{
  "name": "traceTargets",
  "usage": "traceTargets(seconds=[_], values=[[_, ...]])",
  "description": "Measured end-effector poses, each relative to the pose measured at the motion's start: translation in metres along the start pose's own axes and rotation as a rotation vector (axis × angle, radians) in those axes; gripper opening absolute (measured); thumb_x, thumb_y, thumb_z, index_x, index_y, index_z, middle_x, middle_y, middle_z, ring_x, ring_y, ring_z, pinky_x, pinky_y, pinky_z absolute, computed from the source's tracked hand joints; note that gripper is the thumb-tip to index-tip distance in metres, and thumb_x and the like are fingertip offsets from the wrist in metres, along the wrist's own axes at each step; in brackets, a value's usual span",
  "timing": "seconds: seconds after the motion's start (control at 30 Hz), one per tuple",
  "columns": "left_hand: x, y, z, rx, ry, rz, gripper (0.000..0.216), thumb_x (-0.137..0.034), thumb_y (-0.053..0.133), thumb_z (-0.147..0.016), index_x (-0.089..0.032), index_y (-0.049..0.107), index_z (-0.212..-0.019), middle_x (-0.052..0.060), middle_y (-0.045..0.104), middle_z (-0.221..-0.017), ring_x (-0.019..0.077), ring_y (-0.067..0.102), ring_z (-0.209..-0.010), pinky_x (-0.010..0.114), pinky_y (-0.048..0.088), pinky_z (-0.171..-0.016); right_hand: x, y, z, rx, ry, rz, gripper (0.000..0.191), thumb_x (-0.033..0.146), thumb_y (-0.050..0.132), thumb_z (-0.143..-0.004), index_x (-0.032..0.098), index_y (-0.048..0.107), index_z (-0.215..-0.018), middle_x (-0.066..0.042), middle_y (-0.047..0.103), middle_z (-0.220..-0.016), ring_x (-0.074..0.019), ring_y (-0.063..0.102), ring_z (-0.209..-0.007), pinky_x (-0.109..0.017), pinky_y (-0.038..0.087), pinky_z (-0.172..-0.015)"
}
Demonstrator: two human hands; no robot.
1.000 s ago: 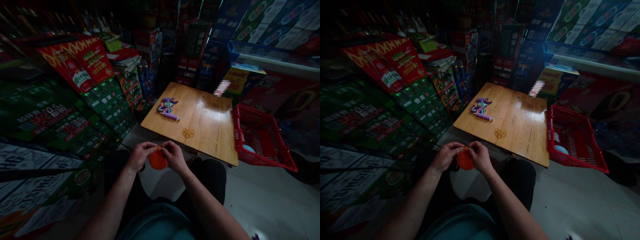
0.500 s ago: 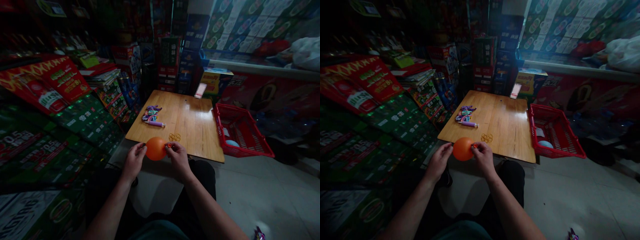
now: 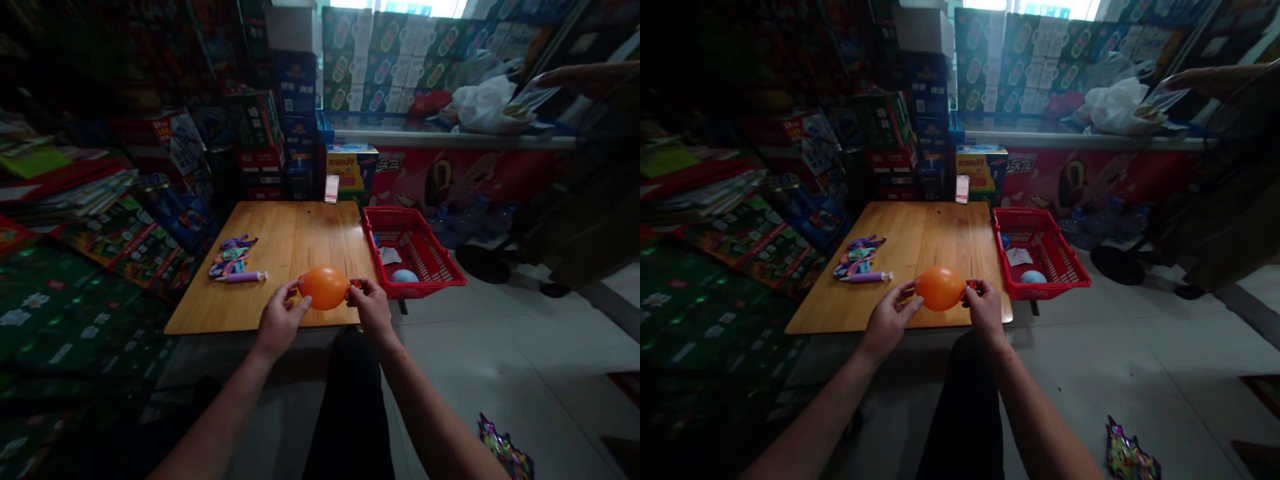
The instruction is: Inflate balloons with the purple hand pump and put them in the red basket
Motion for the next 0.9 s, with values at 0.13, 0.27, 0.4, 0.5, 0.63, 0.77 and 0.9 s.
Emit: traceTargets(seconds=[0.13,0.27,0.4,0.5,0.63,0.77,0.9], values=[[-0.01,0.066,-0.039,0.092,0.104,-0.025,0.047,-0.038,0.066,-0.081,-0.02,0.058,-0.124,0.014,0.061,-0.125,0.0255,0.06,-0.111,0.039,0.05,-0.089,-0.004,-0.055,-0.032,-0.131,-0.026,-0.007,0.026,0.033,0.069,-0.072,0.016,0.064,-0.092,0.0,0.063,-0.067,-0.014,0.062,-0.059,-0.026,0.053,-0.054],[-0.014,0.129,-0.075,0.197,0.194,-0.04,0.046,-0.037,0.064,-0.083,-0.02,0.056,-0.125,0.013,0.06,-0.125,0.024,0.06,-0.11,0.04,0.048,-0.092,-0.012,-0.105,-0.062,-0.247,-0.029,-0.036,0.025,0.03,0.071,-0.07,0.016,0.065,-0.089,0.0,0.064,-0.068,-0.0133,0.061,-0.057,-0.025,0.053,-0.053],[-0.015,0.184,-0.106,0.315,0.228,-0.046,0.045,-0.034,0.065,-0.082,-0.017,0.059,-0.123,0.014,0.062,-0.122,0.0256,0.06,-0.109,0.04,0.049,-0.09,-0.019,-0.147,-0.084,-0.353,-0.032,-0.077,0.023,0.027,0.073,-0.068,0.016,0.064,-0.085,-0.001,0.065,-0.068,-0.0127,0.061,-0.055,-0.024,0.052,-0.051],[-0.014,0.219,-0.123,0.417,0.236,-0.023,0.044,-0.032,0.065,-0.081,-0.017,0.06,-0.122,0.014,0.063,-0.122,0.0254,0.061,-0.109,0.04,0.05,-0.089,-0.026,-0.172,-0.097,-0.438,-0.027,-0.101,0.024,0.026,0.073,-0.066,0.016,0.063,-0.085,0.0,0.065,-0.066,-0.0129,0.062,-0.055,-0.023,0.052,-0.05],[-0.013,0.254,-0.139,0.495,0.262,-0.017,0.045,-0.029,0.067,-0.079,-0.018,0.06,-0.122,0.013,0.065,-0.12,0.0246,0.061,-0.107,0.041,0.049,-0.092,-0.036,-0.195,-0.111,-0.545,-0.031,-0.127,0.028,0.026,0.074,-0.065,0.015,0.062,-0.087,-0.001,0.065,-0.067,-0.0134,0.064,-0.057,-0.024,0.055,-0.053],[-0.012,0.275,-0.149,0.492,0.287,-0.044,0.044,-0.028,0.07,-0.075,-0.018,0.063,-0.118,0.013,0.065,-0.119,0.027,0.06,-0.111,0.043,0.047,-0.096,-0.044,-0.204,-0.128,-0.615,-0.049,-0.157,0.033,0.029,0.075,-0.064,0.016,0.06,-0.09,-0.002,0.065,-0.075,-0.0153,0.067,-0.063,-0.026,0.058,-0.054],[-0.006,0.281,-0.151,0.467,0.289,-0.07,0.044,-0.027,0.072,-0.074,-0.018,0.064,-0.117,0.013,0.064,-0.119,0.0273,0.06,-0.112,0.044,0.046,-0.098,-0.052,-0.203,-0.146,-0.513,-0.025,-0.153,0.045,0.029,0.079,-0.06,0.018,0.059,-0.099,-0.003,0.064,-0.091,-0.0173,0.069,-0.075,-0.029,0.061,-0.061]])
Point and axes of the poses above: each hand's wrist, its own z-axis away from the middle knuckle, its own y-axis out of the palm, x = y × z, the point moved 1 cm from there along -z, towards the middle knuckle
